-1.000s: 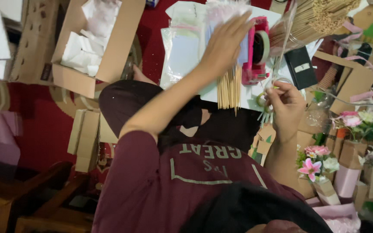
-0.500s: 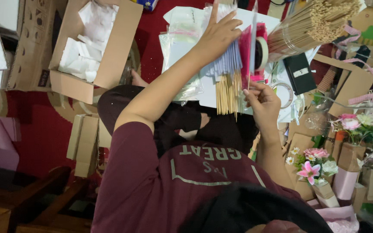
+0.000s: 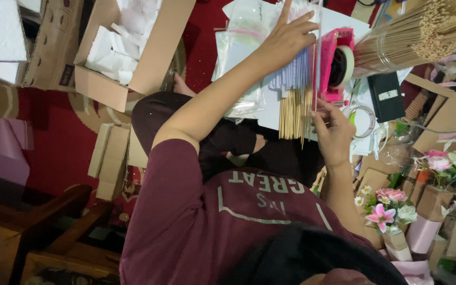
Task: The person sits on the floor and assembles small craft kits by placing a wooden stick onto a small white card and inserting it into a clear plastic bag. They repeat this process with multiple items, organizing the finished kits into a pile.
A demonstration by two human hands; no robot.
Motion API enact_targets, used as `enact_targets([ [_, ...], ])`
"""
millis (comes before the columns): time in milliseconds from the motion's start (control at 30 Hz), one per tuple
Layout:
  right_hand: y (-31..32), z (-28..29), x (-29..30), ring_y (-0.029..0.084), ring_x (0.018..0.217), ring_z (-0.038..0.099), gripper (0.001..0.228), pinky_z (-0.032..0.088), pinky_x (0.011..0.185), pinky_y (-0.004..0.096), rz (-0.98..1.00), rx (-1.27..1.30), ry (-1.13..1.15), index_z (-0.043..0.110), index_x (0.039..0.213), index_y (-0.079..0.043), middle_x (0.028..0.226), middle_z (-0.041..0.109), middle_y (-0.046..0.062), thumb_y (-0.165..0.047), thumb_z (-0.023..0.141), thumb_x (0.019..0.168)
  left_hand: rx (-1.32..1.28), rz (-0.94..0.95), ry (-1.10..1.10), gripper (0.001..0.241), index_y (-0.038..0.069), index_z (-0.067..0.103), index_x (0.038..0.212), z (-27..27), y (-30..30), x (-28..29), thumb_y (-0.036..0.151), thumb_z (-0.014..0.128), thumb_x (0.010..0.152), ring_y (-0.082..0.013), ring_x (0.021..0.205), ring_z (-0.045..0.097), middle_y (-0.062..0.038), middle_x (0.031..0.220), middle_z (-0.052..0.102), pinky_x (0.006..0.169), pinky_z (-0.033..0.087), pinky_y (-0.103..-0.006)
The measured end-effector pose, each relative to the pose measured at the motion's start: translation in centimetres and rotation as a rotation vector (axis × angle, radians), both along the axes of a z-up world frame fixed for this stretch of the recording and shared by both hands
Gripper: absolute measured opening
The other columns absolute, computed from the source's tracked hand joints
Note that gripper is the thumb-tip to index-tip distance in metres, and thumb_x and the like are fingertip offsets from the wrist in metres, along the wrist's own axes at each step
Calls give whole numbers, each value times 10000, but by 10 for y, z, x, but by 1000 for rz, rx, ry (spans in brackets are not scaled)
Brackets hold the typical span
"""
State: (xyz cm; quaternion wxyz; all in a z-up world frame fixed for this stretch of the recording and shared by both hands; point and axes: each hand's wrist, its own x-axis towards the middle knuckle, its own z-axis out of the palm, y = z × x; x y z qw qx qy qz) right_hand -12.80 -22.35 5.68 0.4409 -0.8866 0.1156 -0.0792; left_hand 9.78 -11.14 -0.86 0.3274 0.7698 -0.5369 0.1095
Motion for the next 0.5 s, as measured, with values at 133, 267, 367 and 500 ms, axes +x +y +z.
enact_targets([
  [133, -10, -20, -1, 121, 659, 599, 264, 509, 597, 253, -9, -93, -25, 623, 1162, -18, 822, 655, 82, -117, 649, 918, -3, -14, 23, 96, 86, 674, 925, -7, 2, 3, 40, 596, 894, -399, 1208, 434, -129, 1109, 614, 1022, -31, -634],
  [267, -15, -31, 0, 235, 822, 644, 246, 464, 757, 334, 64, -360, -50, 647, 1124, -32, 939, 679, 122, -82, 651, 883, -9, -29, 22, 244, 58, 571, 835, -13, 3, 4, -181, 558, 786, -390, 1237, 396, -151, 1144, 599, 1013, -6, -659],
  [367, -11, -30, 1, 305, 851, 646, 256, 472, 760, 387, 94, -462, 12, 661, 1130, -38, 1002, 679, 153, -99, 627, 884, 22, 6, 135, 352, 91, 611, 994, 4, 12, -2, -172, 535, 774, -347, 1270, 340, -147, 1260, 534, 1007, -31, -652],
  [500, -13, -19, -9, 258, 664, 651, 267, 477, 660, 360, 76, -481, 47, 687, 1132, -89, 984, 692, 133, -265, 596, 953, -244, 382, 319, 592, 221, 673, 1137, -44, 38, -1, -132, 528, 684, -171, 1256, 442, 42, 1269, 566, 1099, 82, -551],
])
